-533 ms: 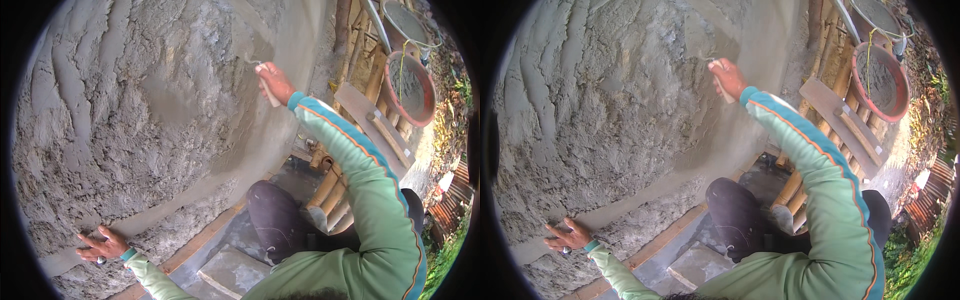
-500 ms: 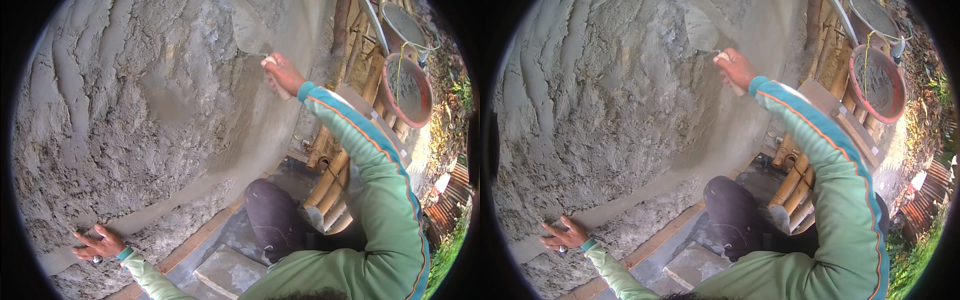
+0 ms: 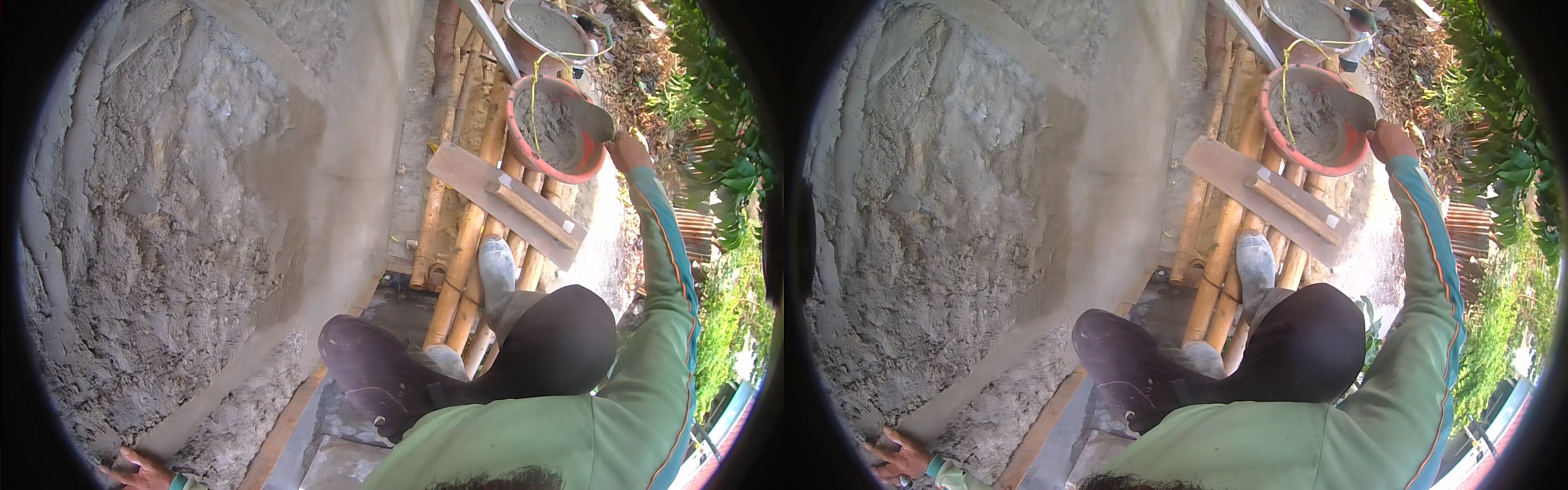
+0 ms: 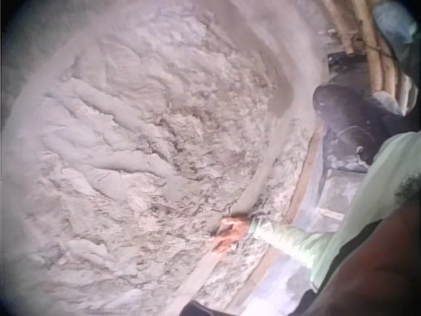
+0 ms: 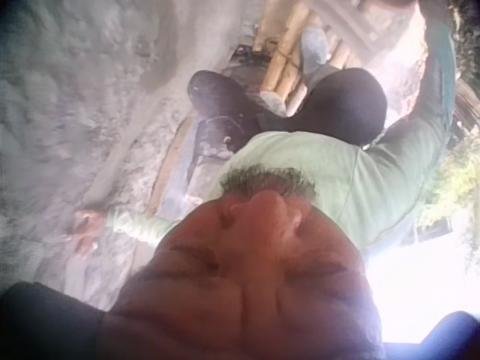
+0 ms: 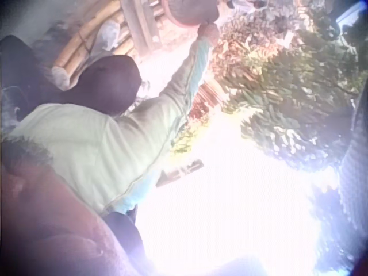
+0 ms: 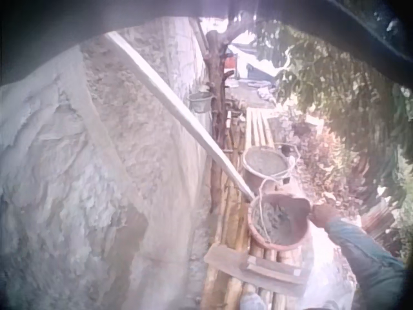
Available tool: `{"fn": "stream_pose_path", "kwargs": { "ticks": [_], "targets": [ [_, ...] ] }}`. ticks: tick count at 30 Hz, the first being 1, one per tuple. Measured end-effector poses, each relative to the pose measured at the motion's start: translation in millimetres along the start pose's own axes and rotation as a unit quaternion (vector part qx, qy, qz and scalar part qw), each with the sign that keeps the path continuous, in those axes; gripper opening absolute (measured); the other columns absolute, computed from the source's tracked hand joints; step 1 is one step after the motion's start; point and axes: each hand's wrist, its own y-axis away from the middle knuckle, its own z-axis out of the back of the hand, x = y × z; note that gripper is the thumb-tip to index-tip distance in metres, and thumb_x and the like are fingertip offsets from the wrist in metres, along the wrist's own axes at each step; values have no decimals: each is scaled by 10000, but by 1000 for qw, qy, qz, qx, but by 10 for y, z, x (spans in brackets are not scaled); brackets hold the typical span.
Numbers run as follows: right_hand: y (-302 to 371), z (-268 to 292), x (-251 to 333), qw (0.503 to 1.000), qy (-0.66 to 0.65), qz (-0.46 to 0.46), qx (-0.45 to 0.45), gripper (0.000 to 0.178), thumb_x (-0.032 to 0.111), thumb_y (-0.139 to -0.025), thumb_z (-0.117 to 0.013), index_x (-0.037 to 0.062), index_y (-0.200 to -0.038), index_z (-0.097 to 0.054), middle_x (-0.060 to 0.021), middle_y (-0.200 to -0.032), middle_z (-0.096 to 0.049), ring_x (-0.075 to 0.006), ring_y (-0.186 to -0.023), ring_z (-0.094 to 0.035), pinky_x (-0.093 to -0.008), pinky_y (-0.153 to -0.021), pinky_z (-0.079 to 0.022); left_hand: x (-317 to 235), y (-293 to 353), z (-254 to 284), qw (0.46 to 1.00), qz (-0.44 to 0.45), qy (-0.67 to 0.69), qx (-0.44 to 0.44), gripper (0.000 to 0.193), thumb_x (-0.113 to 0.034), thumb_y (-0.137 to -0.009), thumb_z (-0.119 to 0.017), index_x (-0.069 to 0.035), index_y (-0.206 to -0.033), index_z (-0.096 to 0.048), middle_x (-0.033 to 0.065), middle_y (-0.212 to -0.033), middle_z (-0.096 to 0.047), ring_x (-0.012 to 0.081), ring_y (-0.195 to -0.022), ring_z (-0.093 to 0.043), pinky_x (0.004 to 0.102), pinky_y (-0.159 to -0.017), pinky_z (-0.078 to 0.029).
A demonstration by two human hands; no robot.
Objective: The person scoops wet cement from a red bucket using a trowel and applies it to a vertical wall. They repeatedly smooth and level the surface with the trowel while standing on a bamboo scaffold.
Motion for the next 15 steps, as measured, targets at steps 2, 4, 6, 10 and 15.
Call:
{"fn": "stream_pose_path", "kwargs": {
  "ticks": [2, 4, 6, 10, 15],
  "targets": [
    [-402, 35, 189, 993, 105, 26, 41, 290, 256, -949, -599, 9, -1049, -715, -240, -1072, -723, -387, -1022, -705, -502, -882, -557, 23, 22, -85, 1000, 1, -10, -8, 707, -734, -908, -566, -343, -1495, -516, 257, -1468, -414, 445, -1384, -352, 621, -1120, -306],
    [-689, -61, 521, 995, 76, 48, -33, 236, 175, -933, -582, 21, -1033, -730, -222, -1063, -733, -372, -992, -722, -510, -860, -566, -6, 40, -118, 1000, 9, -6, -10, 723, -763, -892, -556, -365, -1494, -512, 256, -1468, -414, 463, -1385, -341, 626, -1115, -313],
    [-603, -73, 1070, 958, 206, 197, -23, 229, 111, -919, -554, 47, -1038, -739, -193, -1016, -740, -369, -947, -726, -507, -850, -568, -12, 38, -94, 1000, 23, -19, -7, 728, -777, -881, -556, -384, -1491, -509, 259, -1479, -403, 467, -1394, -328, 636, -1120, -302],
    [-85, -166, 545, 933, 171, 314, -49, 186, 114, -919, -561, 39, -927, -731, -169, -863, -720, -365, -799, -720, -491, -736, -581, 90, 44, -30, 999, 33, -18, 6, 740, -799, -867, -548, -417, -1498, -489, 268, -1529, -351, 478, -1432, -274, 652, -1140, -263],
    [-364, -372, -320, 991, -66, 118, 1, 253, 218, -932, -609, 12, -803, -680, -192, -774, -687, -369, -688, -695, -474, -686, -562, 11, 175, -97, 996, 65, 7, 68, 842, -779, -906, -488, -217, -1531, -453, 328, -1613, -165, 550, -1475, -138, 733, -1121, -157]
  ]
}}
